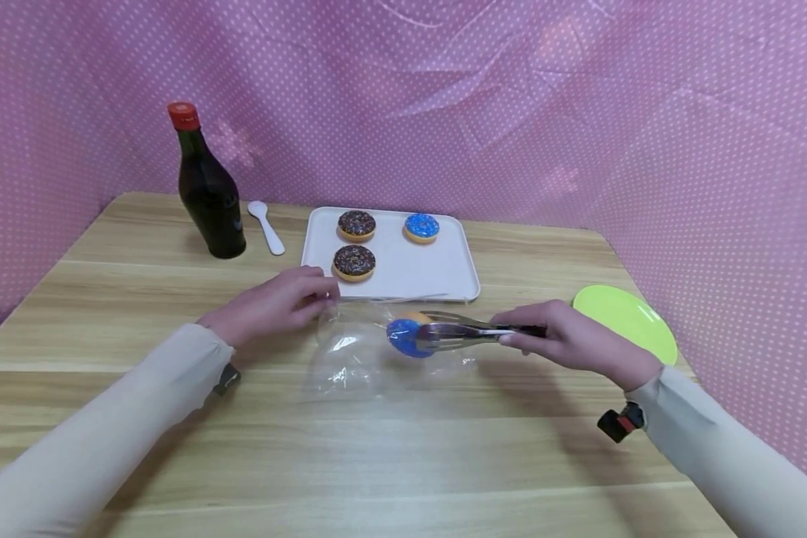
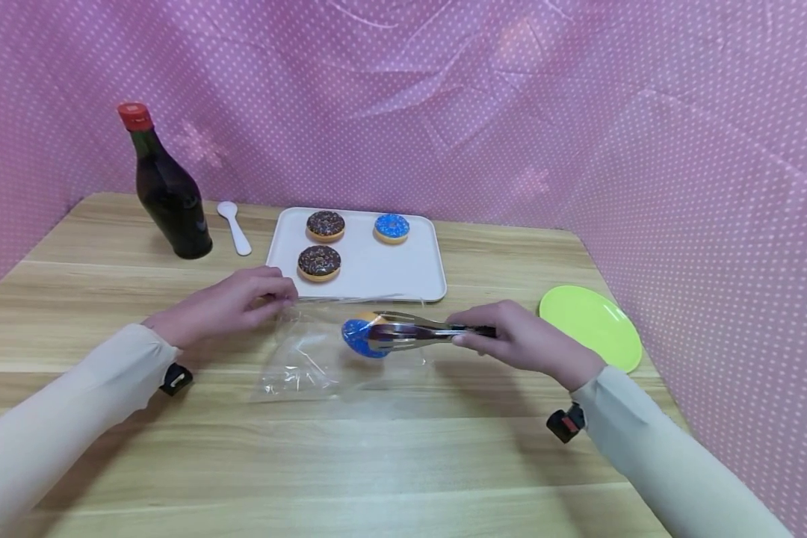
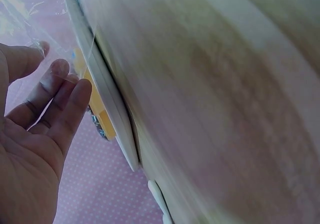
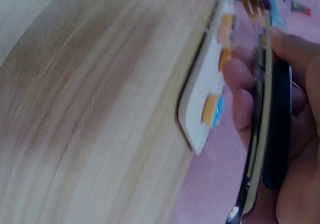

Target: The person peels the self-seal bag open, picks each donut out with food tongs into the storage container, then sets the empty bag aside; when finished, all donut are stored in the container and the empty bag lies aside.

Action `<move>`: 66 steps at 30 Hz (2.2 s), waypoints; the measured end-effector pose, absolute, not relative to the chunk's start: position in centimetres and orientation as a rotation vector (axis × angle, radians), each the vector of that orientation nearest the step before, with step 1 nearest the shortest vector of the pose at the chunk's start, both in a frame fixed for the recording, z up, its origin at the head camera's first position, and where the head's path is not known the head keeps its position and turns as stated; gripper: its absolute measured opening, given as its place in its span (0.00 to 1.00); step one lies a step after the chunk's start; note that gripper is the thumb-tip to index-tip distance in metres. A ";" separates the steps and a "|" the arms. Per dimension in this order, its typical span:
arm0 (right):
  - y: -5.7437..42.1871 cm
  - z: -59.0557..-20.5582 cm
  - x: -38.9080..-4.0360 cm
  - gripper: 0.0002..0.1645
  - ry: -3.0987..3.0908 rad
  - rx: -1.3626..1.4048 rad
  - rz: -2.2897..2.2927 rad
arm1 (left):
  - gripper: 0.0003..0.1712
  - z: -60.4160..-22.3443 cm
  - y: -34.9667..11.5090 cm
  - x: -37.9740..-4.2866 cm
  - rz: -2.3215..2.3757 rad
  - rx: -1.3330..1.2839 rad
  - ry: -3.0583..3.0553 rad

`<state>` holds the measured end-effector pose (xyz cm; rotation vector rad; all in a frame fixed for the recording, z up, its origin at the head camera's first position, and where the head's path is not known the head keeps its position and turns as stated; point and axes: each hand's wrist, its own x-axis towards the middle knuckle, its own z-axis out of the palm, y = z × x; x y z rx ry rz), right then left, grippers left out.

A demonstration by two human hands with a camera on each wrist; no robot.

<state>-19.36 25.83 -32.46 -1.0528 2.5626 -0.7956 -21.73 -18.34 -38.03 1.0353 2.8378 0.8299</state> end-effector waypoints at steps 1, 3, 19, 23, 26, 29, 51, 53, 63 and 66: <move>26.3 -32.4 -19.3 0.16 2.553 -1.023 -0.814 | 0.07 -38.0 -18.4 -21.7 0.828 1.042 2.840; 27.4 -32.2 -19.2 0.16 2.543 -0.941 -0.843 | 0.06 -38.0 -18.6 -21.7 0.828 1.043 2.841; 33.8 -31.7 -20.6 0.17 2.471 -0.630 -1.174 | 0.06 -38.3 -19.2 -21.7 0.804 1.082 2.865; 32.8 -31.8 -21.7 0.22 2.517 -0.411 -1.132 | 0.05 -38.4 -19.2 -21.6 0.827 1.055 2.849; 31.4 -32.5 -22.7 0.27 2.485 -0.313 -1.159 | 0.04 -38.3 -19.1 -21.6 0.842 1.018 2.835; 29.9 -33.6 -24.0 0.29 2.412 -0.274 -1.247 | 0.04 -38.3 -19.0 -21.5 0.840 1.014 2.835; 24.6 -36.7 -26.8 0.25 2.218 -0.170 -1.231 | 0.09 -37.8 -18.3 -21.8 0.829 0.952 2.828; 24.6 -36.6 -26.8 0.25 2.247 -0.171 -1.214 | 0.09 -37.8 -18.3 -21.7 0.827 0.948 2.831; 24.7 -35.7 -26.6 0.26 2.378 -0.197 -1.119 | 0.15 -37.4 -18.2 -21.3 0.741 0.892 2.905; 25.1 -35.3 -26.5 0.27 2.418 -0.214 -1.080 | 0.19 -37.1 -17.9 -21.0 0.705 0.918 2.973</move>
